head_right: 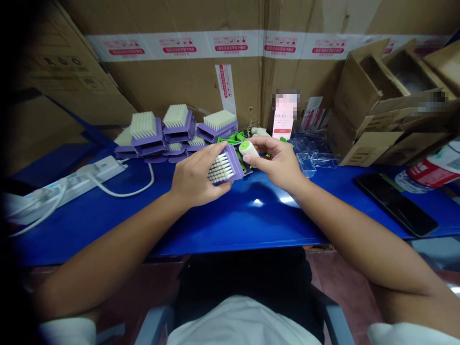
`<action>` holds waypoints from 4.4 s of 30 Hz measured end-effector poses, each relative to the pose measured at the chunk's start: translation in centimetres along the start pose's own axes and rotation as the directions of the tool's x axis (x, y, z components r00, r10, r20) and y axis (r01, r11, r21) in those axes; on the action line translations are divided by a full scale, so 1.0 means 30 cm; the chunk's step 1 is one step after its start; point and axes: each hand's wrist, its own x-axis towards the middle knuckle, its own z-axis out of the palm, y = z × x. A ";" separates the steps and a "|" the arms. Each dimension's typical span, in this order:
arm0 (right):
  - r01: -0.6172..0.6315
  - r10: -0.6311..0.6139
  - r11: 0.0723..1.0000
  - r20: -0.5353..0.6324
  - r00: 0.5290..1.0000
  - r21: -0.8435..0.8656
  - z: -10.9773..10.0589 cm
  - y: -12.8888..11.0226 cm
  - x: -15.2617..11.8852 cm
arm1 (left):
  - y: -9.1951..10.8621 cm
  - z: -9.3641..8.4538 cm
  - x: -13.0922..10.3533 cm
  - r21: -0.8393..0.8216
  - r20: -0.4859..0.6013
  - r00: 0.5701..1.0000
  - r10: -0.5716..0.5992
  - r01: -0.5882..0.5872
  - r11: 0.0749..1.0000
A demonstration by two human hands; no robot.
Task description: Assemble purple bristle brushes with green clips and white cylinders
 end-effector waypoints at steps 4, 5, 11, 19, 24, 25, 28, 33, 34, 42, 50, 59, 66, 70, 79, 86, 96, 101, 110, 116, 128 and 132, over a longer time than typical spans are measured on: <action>-0.028 0.028 1.000 -0.005 1.000 -0.009 0.008 -0.008 -0.004 | -0.001 0.000 0.002 0.017 0.014 1.000 0.021 -0.021 1.000; -0.028 0.028 0.999 -0.003 1.000 -0.019 0.011 -0.012 -0.006 | -0.001 -0.001 0.002 0.021 0.019 0.999 0.030 -0.031 0.999; -0.017 0.017 0.998 -0.010 1.000 -0.058 0.016 -0.031 -0.013 | 0.010 -0.008 0.002 0.070 0.034 0.998 0.053 -0.055 0.996; 0.007 -0.012 0.996 -0.058 0.998 -0.090 0.016 -0.014 -0.011 | 0.019 -0.019 0.003 0.109 0.058 0.998 0.010 -0.016 0.994; 0.022 -0.030 0.997 -0.116 0.993 -0.072 0.018 -0.002 -0.011 | 0.014 -0.027 0.006 0.102 0.050 0.999 0.007 -0.012 0.995; 0.022 -0.030 0.997 -0.116 0.993 -0.071 0.018 0.000 -0.012 | 0.014 -0.028 0.006 0.104 0.059 0.998 0.005 -0.011 0.995; 0.003 -0.008 0.999 -0.118 0.993 -0.039 0.023 0.000 -0.014 | 0.016 -0.027 0.004 0.110 0.077 0.997 0.017 -0.025 0.994; -0.026 0.022 0.999 -0.130 0.991 -0.033 0.026 -0.010 -0.019 | 0.015 -0.024 0.000 0.102 0.080 0.996 0.050 -0.058 0.993; -0.028 0.023 0.999 -0.127 0.992 -0.035 0.025 -0.013 -0.018 | 0.014 -0.024 0.000 0.103 0.078 0.995 0.055 -0.063 0.993; -0.092 0.089 0.995 -0.076 0.993 -0.030 0.027 -0.012 -0.016 | 0.013 -0.032 0.002 0.113 0.103 0.991 0.090 -0.102 0.988; -0.193 0.202 0.974 -0.069 0.977 0.116 -0.004 -0.009 0.001 | 0.013 -0.032 0.013 0.071 0.105 0.994 -0.020 0.013 0.997; -0.281 0.266 0.953 0.124 0.956 0.117 -0.003 -0.001 -0.004 | 0.009 -0.037 0.010 0.105 0.117 0.993 0.004 -0.017 0.994; -0.296 0.284 0.940 0.093 0.954 0.169 -0.014 0.002 -0.001 | 0.005 -0.041 0.015 0.097 0.094 0.996 0.004 -0.013 0.995; -0.282 0.268 0.949 0.114 0.957 0.143 -0.017 -0.001 0.000 | 0.006 -0.046 0.018 0.088 0.091 0.996 -0.007 -0.001 0.996; -0.300 0.281 0.945 0.148 0.948 0.130 -0.011 0.013 0.002 | 0.008 -0.032 0.017 0.097 0.128 0.992 -0.025 0.013 0.995; -0.302 0.284 0.944 0.136 0.949 0.135 -0.010 0.003 0.006 | 0.001 -0.037 0.015 0.107 0.151 0.988 -0.013 -0.003 0.994; -0.359 0.334 0.914 0.152 0.930 0.191 -0.019 0.066 0.019 | -0.029 -0.050 0.102 0.141 0.384 0.923 0.008 -0.067 0.988; -0.359 0.330 0.918 0.175 0.927 0.171 -0.022 0.075 0.027 | -0.030 -0.018 0.101 0.170 0.356 0.931 0.082 -0.151 0.974; -0.383 0.342 0.915 0.262 0.903 0.124 0.008 0.063 -0.007 | -0.040 0.023 0.015 0.213 0.235 0.963 0.133 -0.184 0.960; -0.385 0.343 0.916 0.273 0.899 0.117 0.019 0.051 -0.017 | -0.031 0.020 0.018 0.239 0.270 0.956 0.114 -0.182 0.954; -0.294 0.279 0.956 0.310 0.909 0.002 0.029 0.023 -0.035 | -0.004 0.010 0.016 0.281 0.313 0.943 0.110 -0.203 0.938; -0.316 0.291 0.948 0.307 0.906 0.034 0.020 0.035 -0.022 | -0.006 0.012 0.019 0.281 0.299 0.950 0.086 -0.174 0.944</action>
